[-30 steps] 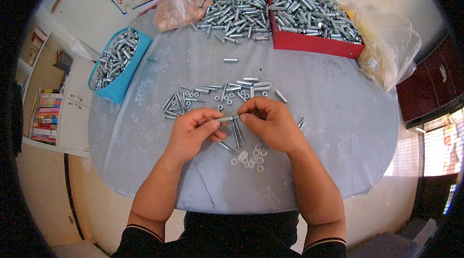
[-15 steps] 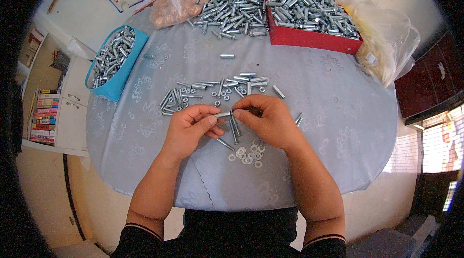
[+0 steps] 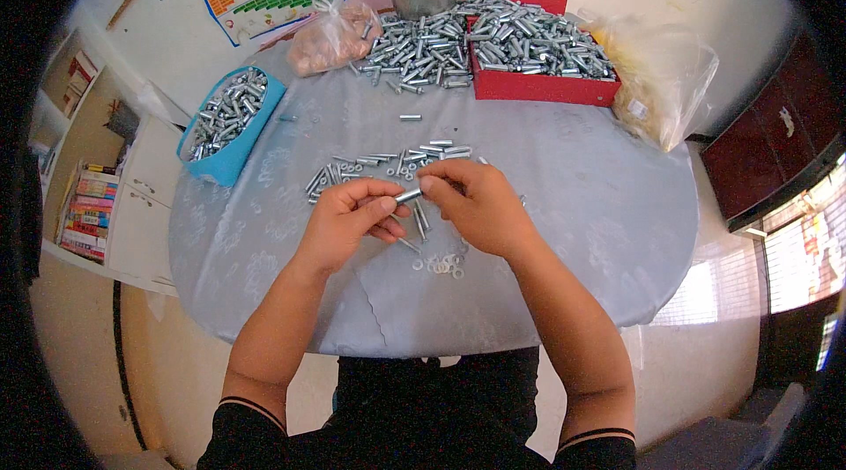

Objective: The person sits at a table and repeatedly picks up metal bolts and white washers. They thread the washers onto the bolts by hand and place the assembled units into a blue container.

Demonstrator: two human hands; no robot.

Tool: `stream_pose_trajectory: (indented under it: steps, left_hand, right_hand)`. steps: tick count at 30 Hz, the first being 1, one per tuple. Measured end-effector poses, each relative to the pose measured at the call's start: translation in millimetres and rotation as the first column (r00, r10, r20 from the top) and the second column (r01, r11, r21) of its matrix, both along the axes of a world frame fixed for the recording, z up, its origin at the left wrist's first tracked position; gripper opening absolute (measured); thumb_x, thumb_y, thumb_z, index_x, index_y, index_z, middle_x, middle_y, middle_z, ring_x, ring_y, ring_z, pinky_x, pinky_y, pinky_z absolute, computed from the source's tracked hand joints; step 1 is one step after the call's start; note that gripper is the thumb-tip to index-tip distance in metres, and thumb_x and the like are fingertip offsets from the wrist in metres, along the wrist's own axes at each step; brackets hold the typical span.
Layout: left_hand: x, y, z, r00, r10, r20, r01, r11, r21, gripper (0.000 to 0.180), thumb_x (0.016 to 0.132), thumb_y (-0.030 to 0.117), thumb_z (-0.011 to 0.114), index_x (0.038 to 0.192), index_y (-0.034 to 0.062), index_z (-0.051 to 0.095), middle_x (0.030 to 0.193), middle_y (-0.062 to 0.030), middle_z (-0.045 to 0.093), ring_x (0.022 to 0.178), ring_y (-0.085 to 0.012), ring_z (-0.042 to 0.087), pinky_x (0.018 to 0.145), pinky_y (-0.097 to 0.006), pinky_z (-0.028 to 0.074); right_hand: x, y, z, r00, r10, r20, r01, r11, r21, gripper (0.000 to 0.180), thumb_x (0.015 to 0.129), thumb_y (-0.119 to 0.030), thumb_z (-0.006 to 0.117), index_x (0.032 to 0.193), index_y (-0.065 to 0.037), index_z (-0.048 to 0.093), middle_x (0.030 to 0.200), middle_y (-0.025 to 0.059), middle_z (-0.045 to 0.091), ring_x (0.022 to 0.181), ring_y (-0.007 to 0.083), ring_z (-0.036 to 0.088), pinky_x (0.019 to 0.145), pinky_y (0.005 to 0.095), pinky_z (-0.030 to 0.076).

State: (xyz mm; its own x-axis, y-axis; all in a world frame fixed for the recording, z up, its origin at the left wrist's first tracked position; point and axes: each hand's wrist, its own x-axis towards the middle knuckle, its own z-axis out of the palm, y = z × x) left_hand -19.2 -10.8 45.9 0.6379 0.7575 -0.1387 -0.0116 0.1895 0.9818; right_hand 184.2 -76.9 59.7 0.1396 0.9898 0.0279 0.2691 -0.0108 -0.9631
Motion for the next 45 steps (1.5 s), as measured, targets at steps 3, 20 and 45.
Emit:
stream_pose_trajectory:
  steps: [3,20,45]
  left_hand:
    - [-10,-17,-6,0.999,0.048,0.022,-0.048,0.998,-0.028,0.024,0.094,0.008,0.058,0.115,-0.0021,0.061,0.098,-0.0138,0.07,0.078,-0.0195,0.07,0.067,-0.029,0.058]
    - [-21,-62,-53,0.994,0.105,0.025,-0.104,0.994,-0.029,0.023,0.095,0.006,0.058,0.115,-0.0044,0.06,0.099,-0.0126,0.069,0.081,-0.0168,0.068,0.07,-0.028,0.057]
    - [-18,-72,-65,0.999,0.049,0.021,-0.049,0.998,0.028,0.023,0.096,0.004,0.054,0.116,-0.0042,0.061,0.099,-0.0117,0.069,0.085,-0.0173,0.068,0.073,-0.029,0.057]
  right_hand:
    - [10,-27,-2,0.988,0.004,0.156,-0.005,1.0,0.003,0.017,0.086,-0.013,0.066,0.099,-0.003,0.069,0.083,0.0102,0.067,0.072,0.0182,0.062,0.066,0.0321,0.05]
    - [10,-69,-57,0.784,0.042,0.62,-0.093,0.994,0.05,0.012,0.081,-0.014,0.066,0.092,-0.011,0.071,0.09,0.0094,0.063,0.087,0.0305,0.063,0.073,0.0405,0.051]
    - [-30,-68,-64,0.984,-0.177,0.011,0.177,0.984,-0.017,0.011,0.082,-0.006,0.069,0.092,0.0,0.067,0.077,0.0054,0.067,0.067,0.0085,0.059,0.061,0.0249,0.048]
